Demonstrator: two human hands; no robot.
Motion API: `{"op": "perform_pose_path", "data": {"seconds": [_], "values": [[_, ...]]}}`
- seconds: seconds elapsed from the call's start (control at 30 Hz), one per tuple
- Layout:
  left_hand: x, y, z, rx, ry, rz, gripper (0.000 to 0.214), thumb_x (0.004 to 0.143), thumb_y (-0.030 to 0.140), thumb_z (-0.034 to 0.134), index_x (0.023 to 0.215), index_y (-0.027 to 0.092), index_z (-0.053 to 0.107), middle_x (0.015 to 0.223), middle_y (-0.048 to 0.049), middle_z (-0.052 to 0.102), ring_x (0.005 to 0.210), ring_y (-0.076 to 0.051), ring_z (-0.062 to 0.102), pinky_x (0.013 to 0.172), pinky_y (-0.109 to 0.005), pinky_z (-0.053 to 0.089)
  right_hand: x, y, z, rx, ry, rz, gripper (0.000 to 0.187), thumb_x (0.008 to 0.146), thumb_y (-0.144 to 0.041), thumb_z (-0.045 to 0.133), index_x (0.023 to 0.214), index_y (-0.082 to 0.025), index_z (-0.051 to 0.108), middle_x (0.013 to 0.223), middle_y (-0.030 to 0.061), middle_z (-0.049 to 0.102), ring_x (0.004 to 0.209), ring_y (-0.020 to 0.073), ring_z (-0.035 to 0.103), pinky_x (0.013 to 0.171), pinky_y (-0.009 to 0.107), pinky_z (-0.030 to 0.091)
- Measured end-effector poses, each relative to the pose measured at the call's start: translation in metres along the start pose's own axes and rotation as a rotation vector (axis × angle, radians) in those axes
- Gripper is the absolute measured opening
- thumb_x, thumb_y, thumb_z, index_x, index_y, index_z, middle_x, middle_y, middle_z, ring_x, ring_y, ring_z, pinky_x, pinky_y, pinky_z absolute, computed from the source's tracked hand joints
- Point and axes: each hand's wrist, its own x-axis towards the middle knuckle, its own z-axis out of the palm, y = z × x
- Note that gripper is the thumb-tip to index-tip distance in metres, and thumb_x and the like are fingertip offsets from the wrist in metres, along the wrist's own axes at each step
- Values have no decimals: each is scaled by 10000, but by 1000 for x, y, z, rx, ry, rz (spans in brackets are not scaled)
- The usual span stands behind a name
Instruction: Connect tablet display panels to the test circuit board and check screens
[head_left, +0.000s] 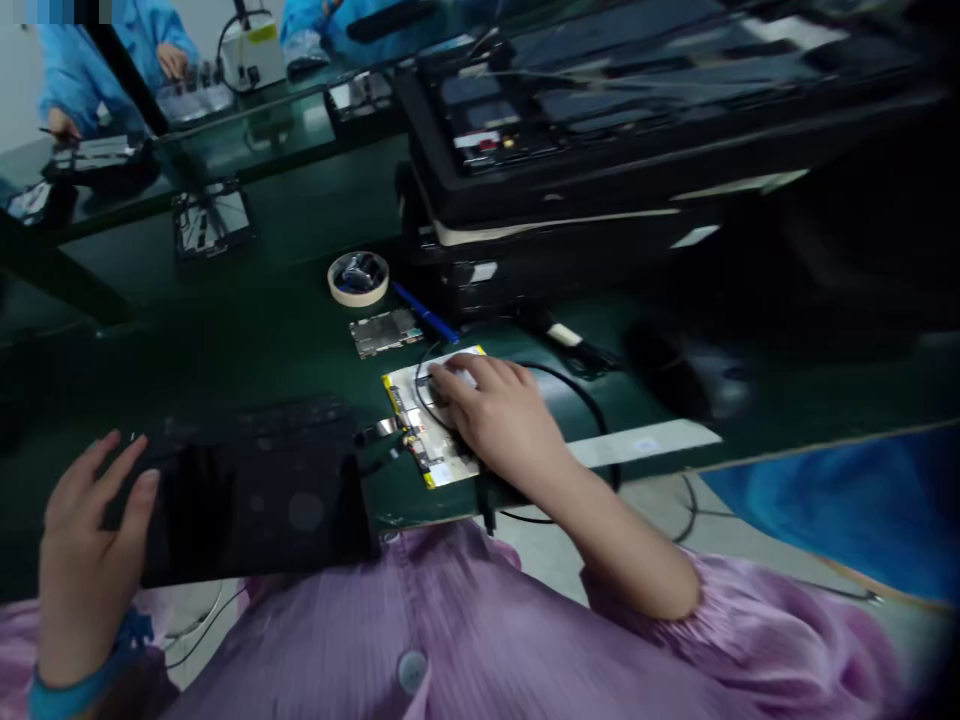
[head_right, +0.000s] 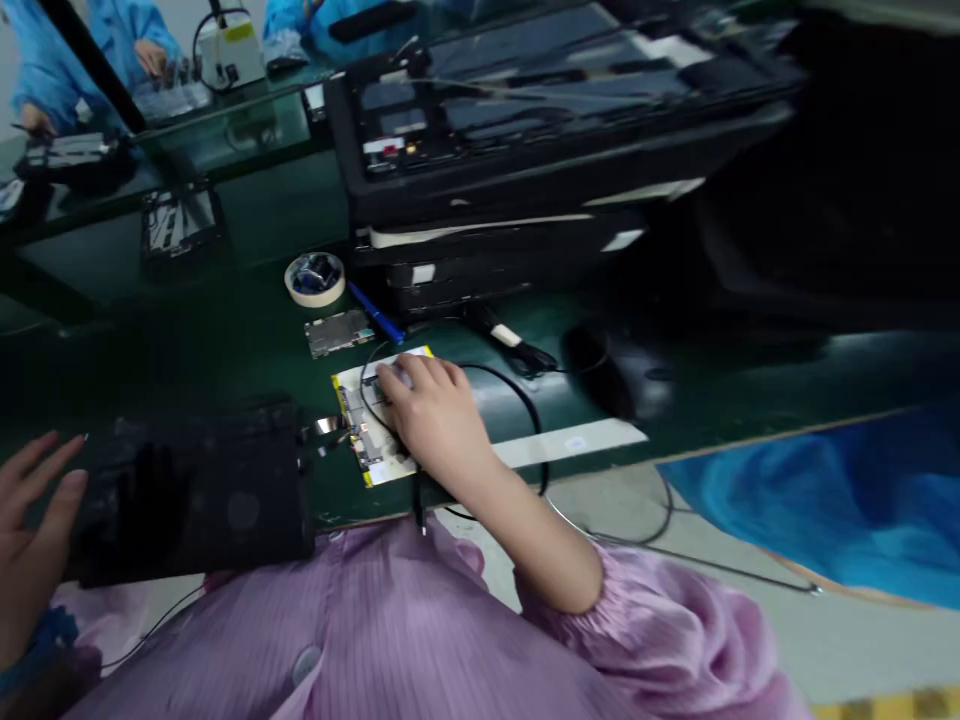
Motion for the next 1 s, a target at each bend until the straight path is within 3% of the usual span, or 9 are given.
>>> {"op": "perform_pose_path", "data": {"seconds": [0.1,0.17,0.33,0.47,0.53,0.63,0.77,0.9,1.0], "values": [[-19,-32,15,-123,-106,-272,382,920,406,592,1301,383,622,1383,15,626,1274,-320,580,1105,-554,441,-1,1,2,-21,2,-17,327,925,-133,434,1158,-134,663,1081,155,667,931,302,613,781,415,483],[-31,-40,25,-294,-121,-394,464,944,451,535,1389,322,551,1447,-38,575,1320,-304,544,1143,-517,405,-2,3,4,-4,-8,-23,336,937,-157,412,1167,-132,656,1081,159,661,914,308,617,759,419,489],[-49,-30,34,-632,-66,-456,534,974,458,467,1477,280,437,1530,-79,482,1410,-241,445,1196,-424,331,-5,6,6,91,-67,3,361,962,-217,397,1229,-138,627,1133,184,639,940,339,611,752,451,497],[-53,-18,28,-576,-96,-478,540,980,447,449,1491,275,411,1538,-97,466,1413,-253,441,1183,-434,352,-5,7,5,115,-92,17,362,954,-214,400,1233,-152,621,1134,186,644,953,343,605,752,463,500],[-53,-11,22,-400,-69,-387,522,984,406,450,1488,278,412,1549,-103,446,1424,-271,423,1174,-469,363,-5,7,6,118,-93,14,362,958,-220,393,1232,-144,618,1137,190,643,960,343,603,757,462,500],[-51,5,16,-160,-58,-87,469,972,289,477,1441,272,466,1527,-103,466,1432,-278,407,1163,-507,366,-6,7,6,120,-96,18,368,956,-225,401,1234,-127,619,1145,201,639,973,347,602,766,464,502],[-45,35,18,-132,-214,292,400,958,172,460,1345,221,545,1426,-113,571,1402,-262,446,1096,-478,451,-5,6,6,103,-91,22,378,973,-239,380,1234,-121,627,1149,198,643,949,340,608,757,457,507],[-39,58,30,-137,-277,499,379,942,212,509,1312,190,587,1462,-168,528,1427,-307,404,1062,-511,466,-5,5,6,101,-82,20,376,978,-241,385,1223,-116,641,1152,197,645,946,335,622,764,451,510],[-36,56,31,-104,-297,571,355,940,270,530,1274,207,631,1489,-179,499,1422,-322,412,1056,-533,460,-6,6,7,122,-66,28,372,962,-233,403,1241,-152,636,1155,187,648,958,335,629,770,461,522]]}}
